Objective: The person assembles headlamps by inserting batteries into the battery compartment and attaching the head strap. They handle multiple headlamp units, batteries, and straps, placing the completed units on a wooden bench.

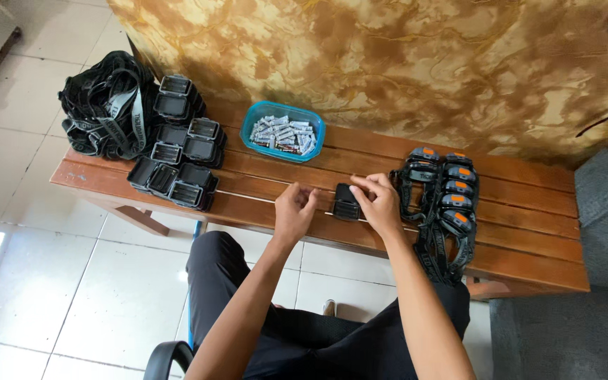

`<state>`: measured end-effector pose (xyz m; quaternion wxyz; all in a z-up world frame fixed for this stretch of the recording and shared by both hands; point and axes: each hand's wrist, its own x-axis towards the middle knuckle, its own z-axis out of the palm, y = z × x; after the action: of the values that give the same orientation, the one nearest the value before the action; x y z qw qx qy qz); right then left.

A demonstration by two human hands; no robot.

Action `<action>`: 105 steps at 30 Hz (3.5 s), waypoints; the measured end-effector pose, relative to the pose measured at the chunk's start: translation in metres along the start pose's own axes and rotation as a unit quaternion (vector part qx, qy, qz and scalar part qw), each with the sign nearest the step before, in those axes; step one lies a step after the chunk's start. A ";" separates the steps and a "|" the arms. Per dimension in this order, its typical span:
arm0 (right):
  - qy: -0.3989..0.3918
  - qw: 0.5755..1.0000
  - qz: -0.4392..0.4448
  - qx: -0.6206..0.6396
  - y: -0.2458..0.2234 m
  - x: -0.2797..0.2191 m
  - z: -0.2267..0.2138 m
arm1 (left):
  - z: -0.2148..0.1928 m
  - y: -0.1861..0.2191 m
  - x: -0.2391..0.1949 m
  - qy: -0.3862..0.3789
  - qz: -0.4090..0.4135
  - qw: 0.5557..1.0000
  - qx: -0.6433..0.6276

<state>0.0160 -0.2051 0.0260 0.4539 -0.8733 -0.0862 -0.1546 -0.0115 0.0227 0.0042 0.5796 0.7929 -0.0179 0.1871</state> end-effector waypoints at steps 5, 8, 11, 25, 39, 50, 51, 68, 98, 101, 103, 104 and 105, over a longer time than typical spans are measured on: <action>0.034 0.999 0.011 0.018 0.003 0.002 -0.001 | -0.003 0.007 0.012 0.026 0.046 0.995 0.084; 0.060 0.998 0.011 0.010 0.010 0.005 0.000 | 0.001 0.015 0.010 0.034 0.084 0.979 0.184; 0.086 0.996 0.015 0.003 0.004 0.013 0.007 | 0.006 0.011 0.009 0.035 0.073 0.965 0.250; -0.143 0.929 -0.212 -0.267 -0.056 0.175 0.116 | 0.010 0.031 0.014 -0.011 0.013 0.949 0.315; -0.066 0.983 -0.144 -0.093 -0.066 0.151 0.095 | 0.013 0.019 0.012 -0.015 -0.002 0.952 0.307; 0.051 0.960 0.178 0.212 0.009 -0.015 -0.025 | 0.012 0.015 0.009 -0.025 0.074 0.954 0.291; 0.056 0.951 0.191 0.235 0.014 -0.029 -0.029 | 0.013 0.011 0.008 -0.042 0.097 0.954 0.281; 0.092 0.952 0.154 0.246 0.015 -0.045 -0.026 | 0.015 0.069 -0.012 -0.184 0.027 0.944 0.274; 0.063 0.949 0.169 0.260 -0.019 -0.052 -0.028 | 0.008 0.039 -0.004 -0.195 0.024 0.971 0.137; 0.033 0.968 0.128 0.214 -0.031 -0.049 -0.025 | 0.008 0.039 -0.008 -0.199 0.012 0.971 0.132; 0.023 0.975 0.106 0.196 -0.039 -0.039 -0.023 | 0.009 0.037 -0.006 -0.194 0.008 0.972 0.133; 0.023 0.978 0.085 0.187 -0.042 -0.034 -0.022 | 0.009 0.036 -0.005 -0.196 0.008 0.972 0.132; 0.024 0.982 0.064 0.178 -0.045 -0.029 -0.022 | 0.010 0.034 -0.005 -0.198 0.007 0.971 0.131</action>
<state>-0.0289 -0.1980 0.0622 0.6129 -0.7783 -0.0460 -0.1283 -0.0220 0.0016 0.0313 0.4541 0.8832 -0.1134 0.0313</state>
